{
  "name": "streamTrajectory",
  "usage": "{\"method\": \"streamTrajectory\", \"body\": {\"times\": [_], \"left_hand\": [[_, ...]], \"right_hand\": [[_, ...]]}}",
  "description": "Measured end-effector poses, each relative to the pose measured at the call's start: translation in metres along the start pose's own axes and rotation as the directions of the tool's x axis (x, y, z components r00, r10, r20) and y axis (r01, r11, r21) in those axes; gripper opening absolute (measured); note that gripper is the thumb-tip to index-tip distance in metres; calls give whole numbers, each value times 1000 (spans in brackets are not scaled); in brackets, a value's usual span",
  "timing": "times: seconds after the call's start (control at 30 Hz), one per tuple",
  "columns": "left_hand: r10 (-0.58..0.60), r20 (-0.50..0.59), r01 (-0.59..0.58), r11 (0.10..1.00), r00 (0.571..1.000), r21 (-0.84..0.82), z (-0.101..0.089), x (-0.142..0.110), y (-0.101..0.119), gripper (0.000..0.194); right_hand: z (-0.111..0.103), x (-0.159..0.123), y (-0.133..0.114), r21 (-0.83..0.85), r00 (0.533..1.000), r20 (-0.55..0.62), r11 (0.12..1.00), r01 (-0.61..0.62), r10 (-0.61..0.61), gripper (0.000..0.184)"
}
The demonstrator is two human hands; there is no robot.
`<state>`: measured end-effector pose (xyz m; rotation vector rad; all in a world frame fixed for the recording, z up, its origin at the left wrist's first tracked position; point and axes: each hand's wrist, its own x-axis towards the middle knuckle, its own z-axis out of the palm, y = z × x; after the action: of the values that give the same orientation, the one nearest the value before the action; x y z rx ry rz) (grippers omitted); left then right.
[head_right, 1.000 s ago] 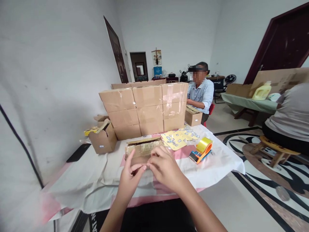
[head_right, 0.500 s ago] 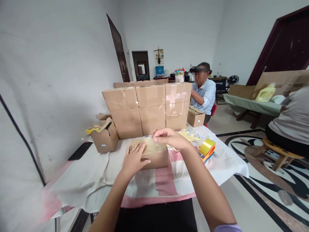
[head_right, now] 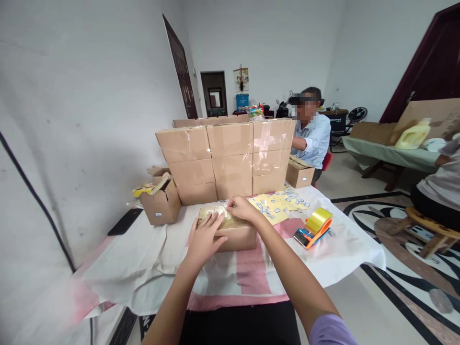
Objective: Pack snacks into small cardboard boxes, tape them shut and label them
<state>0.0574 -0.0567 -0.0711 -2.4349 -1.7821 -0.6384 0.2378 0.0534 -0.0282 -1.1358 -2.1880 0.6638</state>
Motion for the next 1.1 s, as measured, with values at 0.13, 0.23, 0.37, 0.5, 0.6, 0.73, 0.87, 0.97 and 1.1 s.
{"method": "streamTrajectory", "body": {"times": [0.13,0.23,0.37,0.5,0.6,0.73,0.87,0.97,1.1], "left_hand": [[26,0,-26,999,1000,36,3,-1,0,58],[17,-1,-17,999,1000,44,3,-1,0,54],[23,-18,-23,999,1000,39,3,-1,1,51],[10,-37,-8,999,999,37,5,-1,2,47],[4,-50,-3,999,999,33,8,0,2,45],[43,-87,-45,999,995,-17,9,-1,1,43],[97,-108,-107,990,989,-93,5,-3,1,42],[105,-141,-130,976,984,-177,3,-6,6,38],[37,-192,-78,974,981,-211,6,-10,13,37]], "right_hand": [[1,-4,5,-48,1000,-16,999,15,-16,11],[5,-3,8,-96,999,-33,995,5,-9,8],[12,-3,6,-176,996,-83,983,-50,35,5],[10,-4,1,-229,988,-106,964,-135,113,20],[0,-5,0,-236,970,-132,944,-229,202,74],[-12,-11,3,-198,930,-94,909,-367,355,85],[-11,-15,3,-143,882,-77,870,-471,465,71],[-9,-13,3,-57,872,-81,872,-487,482,63],[-9,-19,13,148,875,-144,885,-442,461,47]]}}
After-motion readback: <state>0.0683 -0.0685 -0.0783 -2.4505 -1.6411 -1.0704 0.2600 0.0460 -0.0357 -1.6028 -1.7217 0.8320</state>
